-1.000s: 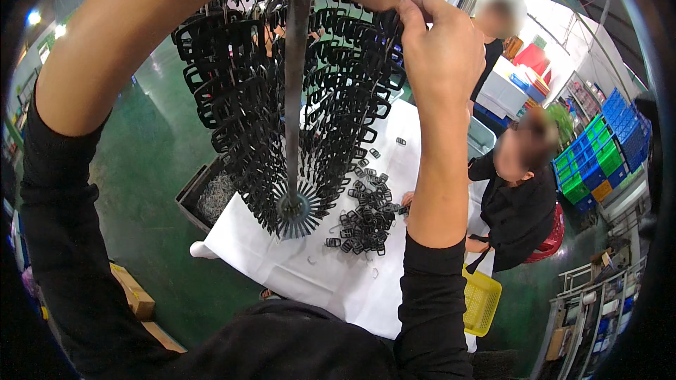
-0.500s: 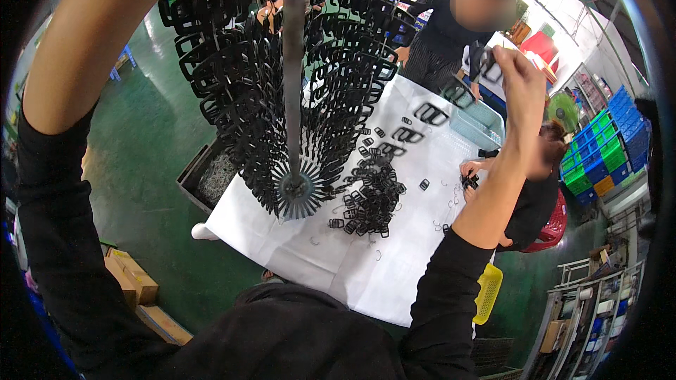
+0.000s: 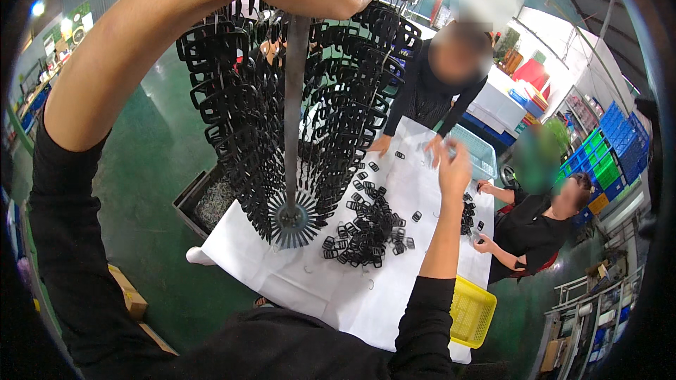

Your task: The person removes small black plastic clips from a large circular rack and places them onto a white table. They repeat this process with multiple racks, accumulating a pile of clips on the table while coworkers sort the parts nearby.

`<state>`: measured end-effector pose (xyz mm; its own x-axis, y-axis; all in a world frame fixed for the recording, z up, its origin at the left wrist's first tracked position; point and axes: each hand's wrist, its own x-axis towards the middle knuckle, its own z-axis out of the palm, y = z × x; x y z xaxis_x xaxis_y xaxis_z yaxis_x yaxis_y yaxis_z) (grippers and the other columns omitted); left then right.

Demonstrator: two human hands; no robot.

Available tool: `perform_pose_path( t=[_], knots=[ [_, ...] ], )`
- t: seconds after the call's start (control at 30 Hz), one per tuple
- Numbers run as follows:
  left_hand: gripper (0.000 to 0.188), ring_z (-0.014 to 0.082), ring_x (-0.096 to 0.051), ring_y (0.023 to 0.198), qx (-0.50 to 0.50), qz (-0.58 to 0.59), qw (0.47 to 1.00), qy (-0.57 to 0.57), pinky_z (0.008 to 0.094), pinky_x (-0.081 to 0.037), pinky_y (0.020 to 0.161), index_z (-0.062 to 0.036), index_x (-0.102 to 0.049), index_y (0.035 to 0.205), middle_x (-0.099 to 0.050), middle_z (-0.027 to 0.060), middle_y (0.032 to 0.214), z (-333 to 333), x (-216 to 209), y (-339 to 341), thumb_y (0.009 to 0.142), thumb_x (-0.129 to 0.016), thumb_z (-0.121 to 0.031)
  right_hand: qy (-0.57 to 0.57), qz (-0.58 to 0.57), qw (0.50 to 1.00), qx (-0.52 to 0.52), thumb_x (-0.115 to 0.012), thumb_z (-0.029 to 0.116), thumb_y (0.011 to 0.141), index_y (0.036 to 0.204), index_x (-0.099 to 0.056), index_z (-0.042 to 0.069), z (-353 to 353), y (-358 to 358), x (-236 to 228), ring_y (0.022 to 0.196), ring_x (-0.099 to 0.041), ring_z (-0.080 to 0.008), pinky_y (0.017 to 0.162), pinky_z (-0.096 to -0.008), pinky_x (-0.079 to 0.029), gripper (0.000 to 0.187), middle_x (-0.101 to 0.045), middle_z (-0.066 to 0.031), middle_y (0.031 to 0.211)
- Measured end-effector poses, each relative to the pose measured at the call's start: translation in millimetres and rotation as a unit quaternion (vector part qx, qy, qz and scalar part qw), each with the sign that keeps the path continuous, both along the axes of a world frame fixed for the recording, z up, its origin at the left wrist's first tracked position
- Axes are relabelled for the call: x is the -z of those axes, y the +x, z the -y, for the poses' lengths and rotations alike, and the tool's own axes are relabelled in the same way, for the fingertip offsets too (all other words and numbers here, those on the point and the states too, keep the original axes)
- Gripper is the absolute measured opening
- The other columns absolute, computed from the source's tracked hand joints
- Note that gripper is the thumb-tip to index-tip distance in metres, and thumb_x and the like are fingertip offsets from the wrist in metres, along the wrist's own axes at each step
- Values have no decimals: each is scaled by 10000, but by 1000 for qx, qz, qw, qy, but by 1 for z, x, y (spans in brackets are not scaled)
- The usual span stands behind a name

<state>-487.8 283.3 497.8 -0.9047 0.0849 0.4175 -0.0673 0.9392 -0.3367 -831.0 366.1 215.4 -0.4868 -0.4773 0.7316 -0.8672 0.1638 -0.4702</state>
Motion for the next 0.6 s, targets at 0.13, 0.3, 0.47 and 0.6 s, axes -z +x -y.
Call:
perform_pose_path(
  t=[0.13, 0.3, 0.47, 0.6],
  knots=[
    [353, 435, -538, 1183, 60, 13, 998, 9, 438, -436, 1030, 65, -607, 1129, -524, 297, 1285, -1, -2, 3, 794, -559, -33, -227, -107, 959, -135, -722, 182, 860, 1009, -693, 75, 6, 91, -113, 677, -578, -194, 634, -337, -485, 185, -652, -81, 928],
    [335, 437, -556, 1134, 47, 1, 999, 0, 440, -445, 998, 71, -597, 1114, -547, 291, 1223, -3, 0, 4, 801, -567, -44, -176, -216, 958, -72, -714, 306, 869, 910, -727, 107, 23, 164, -174, 710, -639, -282, 621, -384, -483, 204, -638, -72, 827],
    [307, 408, -586, 1058, -26, 51, 998, 18, 442, -473, 915, 66, -610, 1057, -582, 286, 1146, -14, -9, 1, 818, -582, -125, -131, -189, 971, -60, -688, 281, 859, 889, -712, 103, 31, 169, -184, 735, -671, -363, 635, -458, -517, 182, -686, -108, 821],
    [277, 340, -635, 772, -168, 142, 968, 118, 443, -521, 725, 48, -667, 907, -659, 223, 838, -33, -36, -7, 820, -575, -199, -112, -170, 978, -42, -673, 275, 857, 870, -712, 72, 34, 172, -187, 736, -676, -389, 660, -488, -519, 207, -691, -166, 764]
  ],
)
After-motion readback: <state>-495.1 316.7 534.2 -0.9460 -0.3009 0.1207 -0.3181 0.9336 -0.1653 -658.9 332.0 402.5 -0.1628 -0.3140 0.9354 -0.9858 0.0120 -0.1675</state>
